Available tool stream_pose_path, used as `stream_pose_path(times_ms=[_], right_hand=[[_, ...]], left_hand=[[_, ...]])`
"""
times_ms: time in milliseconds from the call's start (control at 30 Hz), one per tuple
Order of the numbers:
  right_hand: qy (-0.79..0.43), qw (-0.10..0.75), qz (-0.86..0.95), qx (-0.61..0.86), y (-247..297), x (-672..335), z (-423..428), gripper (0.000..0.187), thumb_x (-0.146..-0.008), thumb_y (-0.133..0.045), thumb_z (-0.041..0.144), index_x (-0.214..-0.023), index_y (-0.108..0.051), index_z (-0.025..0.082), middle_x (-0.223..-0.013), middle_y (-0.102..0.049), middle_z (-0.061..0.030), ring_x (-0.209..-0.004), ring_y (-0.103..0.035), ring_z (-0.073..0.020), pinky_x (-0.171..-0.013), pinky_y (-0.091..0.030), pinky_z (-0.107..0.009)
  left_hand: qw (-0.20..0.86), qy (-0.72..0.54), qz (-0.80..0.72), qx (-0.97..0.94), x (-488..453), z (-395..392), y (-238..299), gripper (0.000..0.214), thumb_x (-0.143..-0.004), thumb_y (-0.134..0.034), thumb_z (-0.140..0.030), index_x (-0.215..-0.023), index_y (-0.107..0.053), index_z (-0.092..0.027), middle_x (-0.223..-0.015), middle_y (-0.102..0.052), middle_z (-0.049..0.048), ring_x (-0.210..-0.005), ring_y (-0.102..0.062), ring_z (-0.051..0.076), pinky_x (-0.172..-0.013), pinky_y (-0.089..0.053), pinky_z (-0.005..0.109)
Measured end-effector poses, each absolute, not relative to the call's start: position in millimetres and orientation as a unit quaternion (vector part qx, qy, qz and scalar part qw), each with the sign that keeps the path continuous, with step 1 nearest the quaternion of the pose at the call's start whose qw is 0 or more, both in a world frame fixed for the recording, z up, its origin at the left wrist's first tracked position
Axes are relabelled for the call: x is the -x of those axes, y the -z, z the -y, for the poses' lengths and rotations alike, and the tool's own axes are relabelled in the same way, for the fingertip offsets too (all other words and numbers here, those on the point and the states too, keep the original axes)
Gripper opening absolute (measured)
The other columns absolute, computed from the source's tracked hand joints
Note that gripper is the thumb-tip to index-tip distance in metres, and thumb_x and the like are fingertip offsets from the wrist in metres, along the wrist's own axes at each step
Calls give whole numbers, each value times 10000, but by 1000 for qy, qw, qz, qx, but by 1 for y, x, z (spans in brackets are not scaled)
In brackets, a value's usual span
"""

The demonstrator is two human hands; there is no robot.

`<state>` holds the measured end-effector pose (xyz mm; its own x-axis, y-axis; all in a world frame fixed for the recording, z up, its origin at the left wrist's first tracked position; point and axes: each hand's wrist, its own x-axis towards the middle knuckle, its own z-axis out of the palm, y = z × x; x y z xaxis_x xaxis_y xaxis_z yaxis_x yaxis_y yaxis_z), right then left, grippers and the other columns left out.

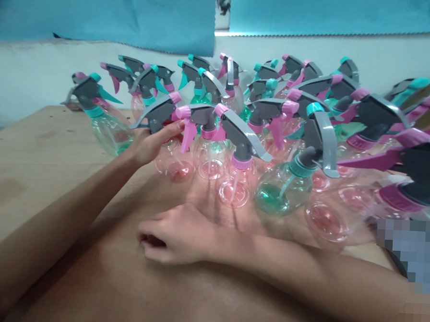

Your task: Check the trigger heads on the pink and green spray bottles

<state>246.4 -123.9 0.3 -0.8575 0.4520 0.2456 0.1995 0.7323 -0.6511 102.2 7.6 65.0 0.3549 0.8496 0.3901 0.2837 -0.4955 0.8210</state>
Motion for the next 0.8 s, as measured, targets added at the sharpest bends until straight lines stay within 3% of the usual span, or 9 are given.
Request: stream_pose_path(times_ms=[233,533,800], right_hand=[[-323,187,911,175,-2,-247,124,115,-976,-581,192,-972,-694,172,-937,-758,-28,-787,-655,-143,-716,-447,-267],[-320,195,910,176,1,-248,124,104,-979,-586,219,-985,-686,189,-941,-757,-28,-753,-641,-139,-730,-448,-277],[-314,189,913,178,-3,-249,124,118,-973,-578,212,-976,-691,177,-960,-776,-35,-768,-655,-142,-731,-445,-279]], left_hand=[[336,-432,-351,-760,-105,-7,-66,455,-955,-661,-638,-882,-741,-196,-886,-771,34,-659,-743,175,-699,-610,318],[340,-441,-359,-749,-104,-7,-65,458,-948,-660,-653,-886,-752,-208,-909,-786,53,-752,-774,211,-730,-631,332],[356,-443,-374,-733,-107,-7,-65,389,-902,-723,-572,-924,-745,-185,-944,-790,61,-738,-770,219,-743,-642,368]])
